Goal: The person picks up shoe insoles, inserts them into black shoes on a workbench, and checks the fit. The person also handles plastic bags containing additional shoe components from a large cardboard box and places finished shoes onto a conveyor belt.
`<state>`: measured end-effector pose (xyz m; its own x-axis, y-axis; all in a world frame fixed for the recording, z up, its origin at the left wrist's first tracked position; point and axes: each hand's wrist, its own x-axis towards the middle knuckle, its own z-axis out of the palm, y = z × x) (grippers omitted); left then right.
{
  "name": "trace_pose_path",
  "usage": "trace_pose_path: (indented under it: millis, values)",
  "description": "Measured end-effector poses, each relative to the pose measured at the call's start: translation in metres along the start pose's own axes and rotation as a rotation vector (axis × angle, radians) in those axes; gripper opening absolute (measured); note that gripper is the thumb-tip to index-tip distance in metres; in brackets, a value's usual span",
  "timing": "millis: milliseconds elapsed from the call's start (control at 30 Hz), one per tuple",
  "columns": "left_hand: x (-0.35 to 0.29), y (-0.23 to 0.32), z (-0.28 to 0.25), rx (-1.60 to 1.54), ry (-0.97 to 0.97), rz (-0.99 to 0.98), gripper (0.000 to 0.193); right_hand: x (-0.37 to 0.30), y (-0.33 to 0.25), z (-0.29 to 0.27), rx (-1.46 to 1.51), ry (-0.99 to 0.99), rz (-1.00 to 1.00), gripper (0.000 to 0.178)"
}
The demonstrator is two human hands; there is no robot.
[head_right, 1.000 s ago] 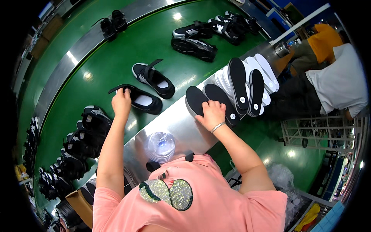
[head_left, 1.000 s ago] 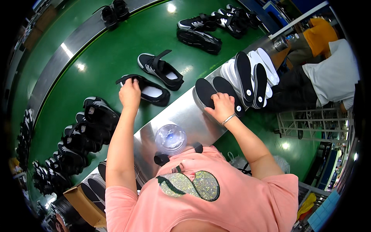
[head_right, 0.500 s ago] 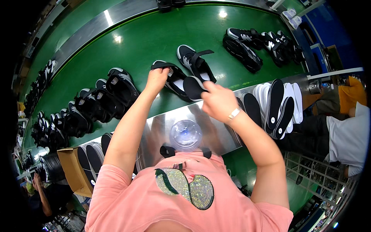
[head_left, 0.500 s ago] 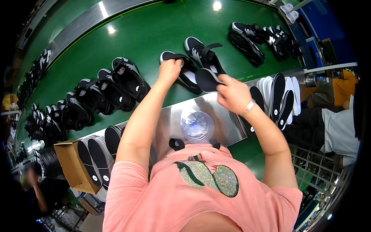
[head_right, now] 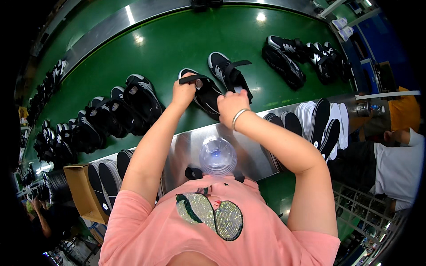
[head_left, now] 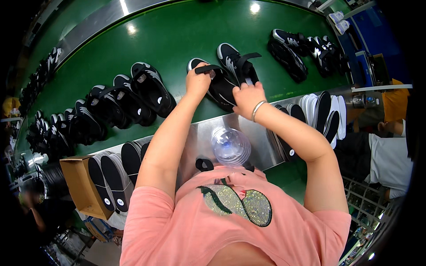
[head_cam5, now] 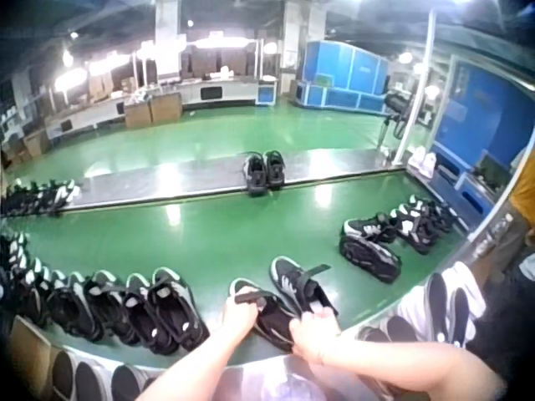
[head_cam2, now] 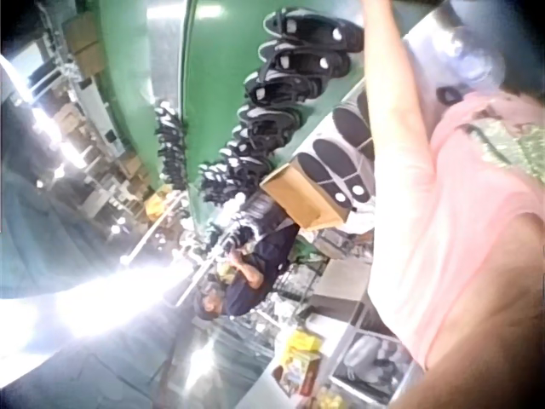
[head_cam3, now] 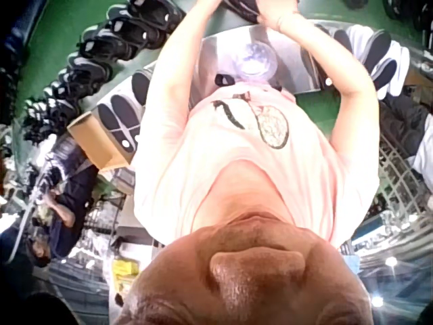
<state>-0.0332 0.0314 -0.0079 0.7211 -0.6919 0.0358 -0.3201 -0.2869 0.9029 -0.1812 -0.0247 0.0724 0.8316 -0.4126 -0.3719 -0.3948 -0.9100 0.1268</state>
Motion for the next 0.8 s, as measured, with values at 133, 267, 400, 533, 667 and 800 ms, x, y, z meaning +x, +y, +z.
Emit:
trace_pose_path:
  millis: [133, 267, 400, 533, 667, 800]
  values:
    - [0.000, -0.003, 0.004, 0.054, 0.011, 0.013, 0.015, 0.007, 0.008, 0.001, -0.003, 0.049, -0.127, 0.018]
    - [0.002, -0.009, 0.004, 0.004, -0.007, -0.020, 0.015, 0.025, -0.009, 0.022, 0.004, 0.160, -0.212, 0.013]
    - [-0.001, -0.005, 0.000, -0.051, -0.022, -0.044, 0.015, 0.058, -0.020, 0.030, 0.098, -0.086, -0.173, 0.014]
    - [-0.001, -0.005, -0.003, -0.152, -0.033, -0.112, 0.017, 0.081, -0.019, 0.020, 0.055, -0.370, -0.206, 0.021]
    - [0.001, -0.007, -0.004, -0.127, -0.071, -0.122, 0.018, 0.093, -0.021, 0.008, -0.052, -0.584, -0.337, 0.023]
    - [0.001, -0.017, -0.001, -0.107, -0.027, -0.093, 0.019, 0.088, -0.030, 0.016, -0.065, -0.497, -0.261, 0.023]
